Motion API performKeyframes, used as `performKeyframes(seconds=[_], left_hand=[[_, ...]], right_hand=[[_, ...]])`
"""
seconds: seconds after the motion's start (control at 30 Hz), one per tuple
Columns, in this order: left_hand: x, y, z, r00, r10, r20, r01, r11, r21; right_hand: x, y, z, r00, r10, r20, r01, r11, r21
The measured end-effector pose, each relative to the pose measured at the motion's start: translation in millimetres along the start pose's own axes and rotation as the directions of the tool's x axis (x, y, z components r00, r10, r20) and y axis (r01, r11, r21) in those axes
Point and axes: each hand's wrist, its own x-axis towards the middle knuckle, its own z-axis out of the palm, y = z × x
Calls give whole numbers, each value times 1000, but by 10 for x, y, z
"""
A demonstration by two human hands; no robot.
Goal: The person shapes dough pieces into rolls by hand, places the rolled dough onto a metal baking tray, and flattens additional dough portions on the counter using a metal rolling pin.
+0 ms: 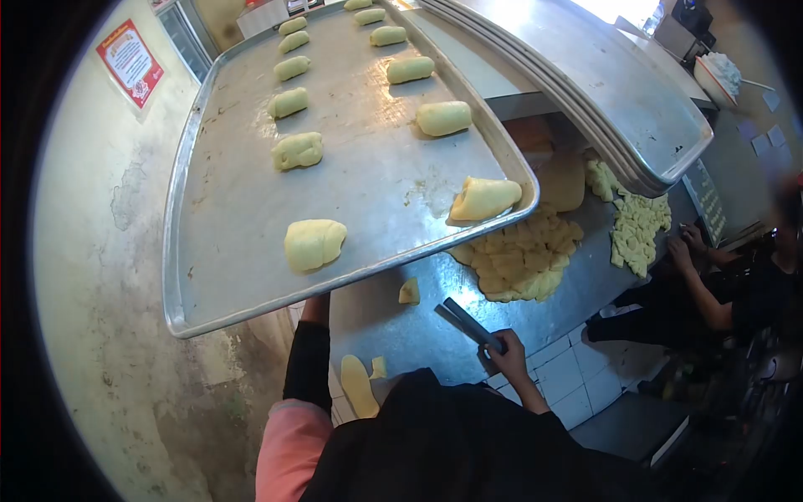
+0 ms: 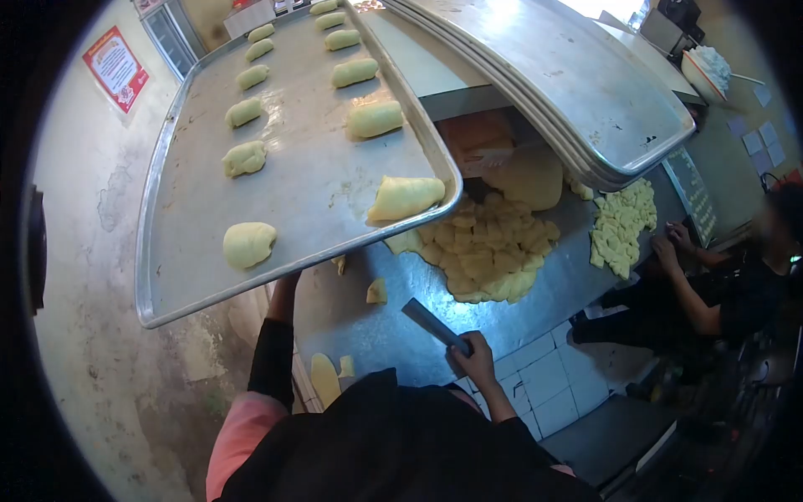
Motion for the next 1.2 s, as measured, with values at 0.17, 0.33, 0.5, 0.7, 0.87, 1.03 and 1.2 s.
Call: performKeyframes(seconds=[0.17, 0.33, 0.5, 0.7, 0.87, 1.03, 1.2], left_hand=[[-252, -61, -285, 999, -41, 24, 42, 996, -77], [-245, -6, 31, 998, -41, -52, 33, 988, -153], [152, 148, 462, 985, -74, -158, 48, 985, -163], [257, 216, 757, 958, -126, -256, 69, 973, -219], [-121, 372, 571, 947, -108, -302, 23, 962, -273], [-431, 699, 177, 951, -28, -308, 29, 1000, 1], [-543, 790, 53, 969, -7, -249, -8, 998, -57]], right_hand=[[81, -8, 32, 1000, -9, 1, 9, 1000, 22], [171, -87, 87, 996, -53, 71, 53, 999, 14], [141, -65, 160, 995, -53, 88, 49, 998, 44], [18, -22, 107, 998, -54, 38, 54, 999, 0], [-56, 58, 95, 1000, -13, 8, 13, 1000, 27], [27, -106, 47, 997, -59, 52, 59, 998, 5], [108, -86, 88, 996, -73, 41, 72, 997, 25]])
